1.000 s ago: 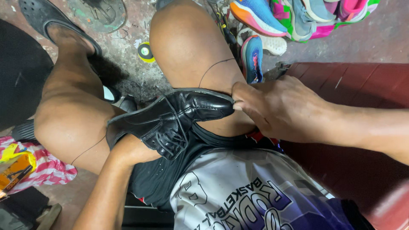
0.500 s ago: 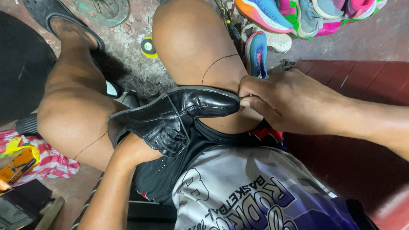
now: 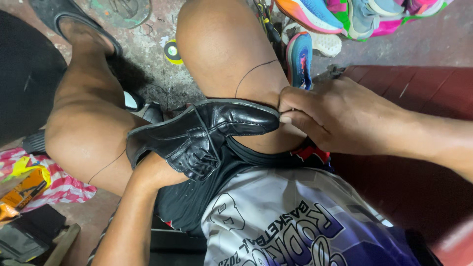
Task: The person sews the upper of a black shoe using a needle and thread. They repeatedly push the needle through the leather and pull the thread to stitch the shoe while holding it between their legs.
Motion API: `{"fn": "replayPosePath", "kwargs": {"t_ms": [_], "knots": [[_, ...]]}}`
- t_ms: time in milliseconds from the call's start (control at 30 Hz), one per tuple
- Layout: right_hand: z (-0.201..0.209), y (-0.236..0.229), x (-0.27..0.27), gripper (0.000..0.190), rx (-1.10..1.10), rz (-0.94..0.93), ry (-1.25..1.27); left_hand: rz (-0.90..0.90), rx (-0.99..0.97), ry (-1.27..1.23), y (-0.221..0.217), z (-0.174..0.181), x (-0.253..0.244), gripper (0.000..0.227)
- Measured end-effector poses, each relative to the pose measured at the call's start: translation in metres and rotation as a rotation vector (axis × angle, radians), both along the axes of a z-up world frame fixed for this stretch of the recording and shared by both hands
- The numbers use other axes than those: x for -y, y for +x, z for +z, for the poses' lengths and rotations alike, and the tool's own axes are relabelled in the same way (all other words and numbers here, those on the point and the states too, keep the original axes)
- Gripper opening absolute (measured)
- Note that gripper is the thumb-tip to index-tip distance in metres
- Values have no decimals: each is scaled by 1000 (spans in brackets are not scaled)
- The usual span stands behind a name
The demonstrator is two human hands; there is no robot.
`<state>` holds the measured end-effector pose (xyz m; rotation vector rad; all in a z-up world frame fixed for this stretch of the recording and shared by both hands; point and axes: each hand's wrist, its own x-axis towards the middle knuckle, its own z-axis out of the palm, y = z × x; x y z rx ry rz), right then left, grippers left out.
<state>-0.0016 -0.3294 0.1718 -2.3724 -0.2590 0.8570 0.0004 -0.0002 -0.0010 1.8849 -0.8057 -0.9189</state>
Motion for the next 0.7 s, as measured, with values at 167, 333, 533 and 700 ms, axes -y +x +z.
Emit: {"fn": "replayPosePath", "kwargs": {"t_ms": [167, 333, 533, 700], "knots": [[0, 6, 0, 13, -38, 27, -38, 7, 4, -6, -5, -2, -3, 39], [1, 8, 0, 16, 9, 50, -27, 27, -15, 32, -4, -1, -3, 37], [-2, 6, 3, 16, 73, 82, -21, 42, -34, 13, -2, 5, 3, 34], [-5, -2, 4, 10, 129, 109, -68, 49, -19, -4, 1, 10, 4, 34]]}}
